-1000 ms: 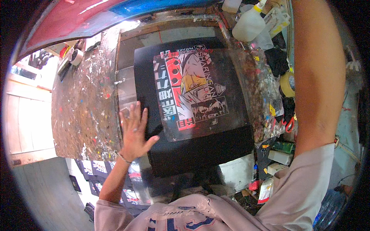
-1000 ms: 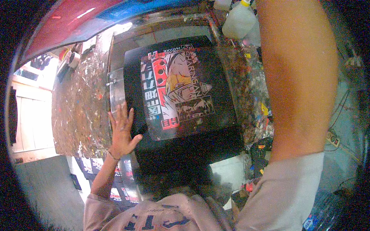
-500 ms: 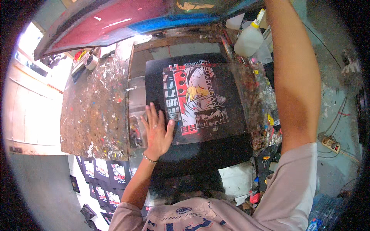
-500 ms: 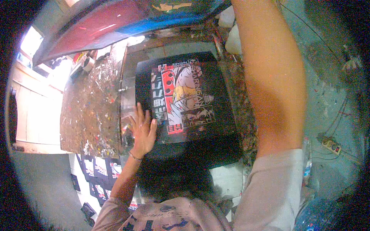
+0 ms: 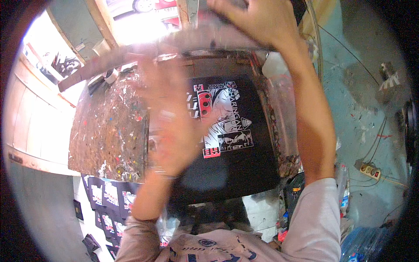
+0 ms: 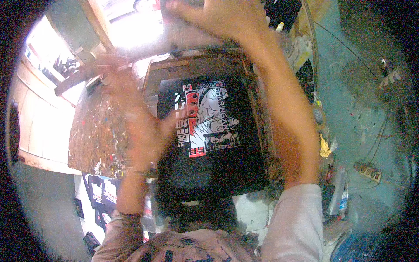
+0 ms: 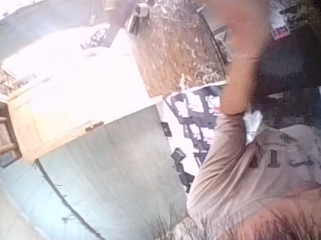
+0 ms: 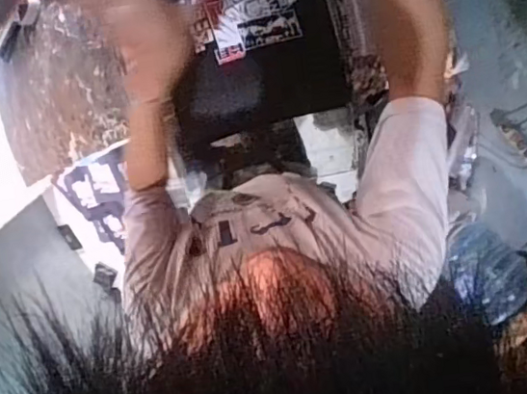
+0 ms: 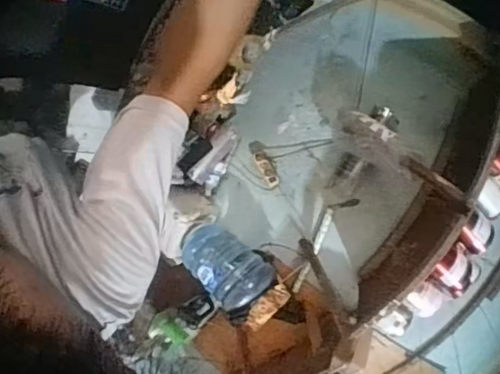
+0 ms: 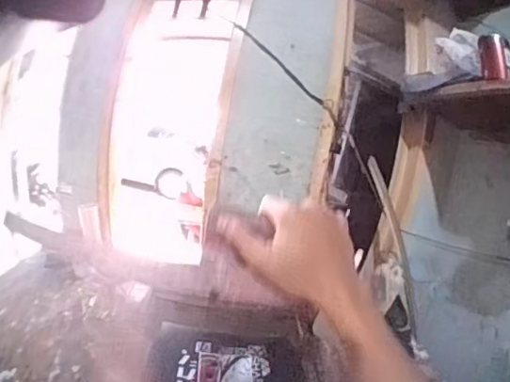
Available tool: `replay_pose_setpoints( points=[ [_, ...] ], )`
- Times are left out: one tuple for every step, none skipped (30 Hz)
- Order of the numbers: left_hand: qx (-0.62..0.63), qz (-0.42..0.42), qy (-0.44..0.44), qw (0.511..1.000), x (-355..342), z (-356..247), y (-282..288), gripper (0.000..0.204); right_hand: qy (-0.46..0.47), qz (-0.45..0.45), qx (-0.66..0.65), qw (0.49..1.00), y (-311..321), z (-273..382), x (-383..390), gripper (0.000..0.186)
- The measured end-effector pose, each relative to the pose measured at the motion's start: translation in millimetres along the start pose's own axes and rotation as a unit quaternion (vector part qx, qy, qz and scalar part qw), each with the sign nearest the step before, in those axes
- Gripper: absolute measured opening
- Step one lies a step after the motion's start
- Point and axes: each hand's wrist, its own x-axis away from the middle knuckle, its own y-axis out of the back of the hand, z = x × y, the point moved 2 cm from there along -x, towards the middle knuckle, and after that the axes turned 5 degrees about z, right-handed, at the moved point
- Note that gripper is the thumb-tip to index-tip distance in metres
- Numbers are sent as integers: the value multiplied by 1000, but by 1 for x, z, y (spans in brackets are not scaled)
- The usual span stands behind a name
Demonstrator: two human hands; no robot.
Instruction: The person performs screen printing on black t-shirts. They place a t-shirt on a table, align a screen, apply yellow ink with a squeegee, lift the screen, and stack the finished shirt. The process is repeated for multiple shirts.
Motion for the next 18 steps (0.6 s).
replay_pose_setpoints(
  points=[
    [-94, -8, -13, 995, -8, 22, 24, 101, 5, 12, 45, 999, -1, 7, 27, 59],
    [-125, 40, 7, 991, -1, 42, 43, 91, 38, -58, 30, 997, -20, 13, 55, 56],
    [-152, 88, 24, 984, 4, 60, 61, 81, 72, -129, 21, 989, -40, 15, 87, 56],
    [-155, 164, -15, 974, 20, 68, 61, 69, 107, -128, -6, 986, -52, 26, 118, 52],
    [-154, 238, -54, 957, 41, 77, 51, 58, 116, -109, -39, 987, -65, 38, 153, 48],
    [-143, 261, -45, 954, 62, 83, 33, 53, 99, -33, -66, 992, -84, 44, 193, 54],
    [-133, 286, -34, 948, 83, 89, 11, 49, 94, 23, -107, 990, -97, 49, 221, 47],
    [-122, 281, -30, 951, 107, 100, -11, 49, 85, 74, -115, 987, -106, 56, 240, 42],
    [-108, 280, -27, 953, 124, 110, -31, 49, 89, 81, -124, 985, -114, 61, 252, 36],
    [-109, 283, -26, 952, 130, 117, -42, 49, 82, 120, -117, 982, -126, 61, 255, 33],
    [-104, 292, -26, 951, 137, 120, -51, 49, 70, 164, -109, 978, -131, 60, 259, 31],
    [-105, 295, -27, 949, 139, 121, -56, 49, 51, 201, -120, 971, -135, 58, 249, 31],
    [-100, 307, -17, 946, 142, 119, -57, 49, 33, 237, -132, 962, -138, 54, 231, 33],
    [-98, 316, -9, 944, 141, 118, -53, 48, 16, 301, -132, 944, -140, 50, 208, 32],
    [-97, 325, -1, 941, 140, 117, -51, 48, 25, 335, -136, 932, -150, 39, 191, 33],
    [-96, 311, -12, 946, 140, 116, -53, 50, 36, 370, -140, 918, -163, 28, 175, 33],
    [-96, 295, -21, 950, 140, 117, -55, 52, 49, 406, -144, 901, -172, 22, 166, 34],
    [-95, 280, -29, 955, 139, 118, -57, 54, 44, 411, -158, 897, -174, 19, 164, 35]
  ],
)
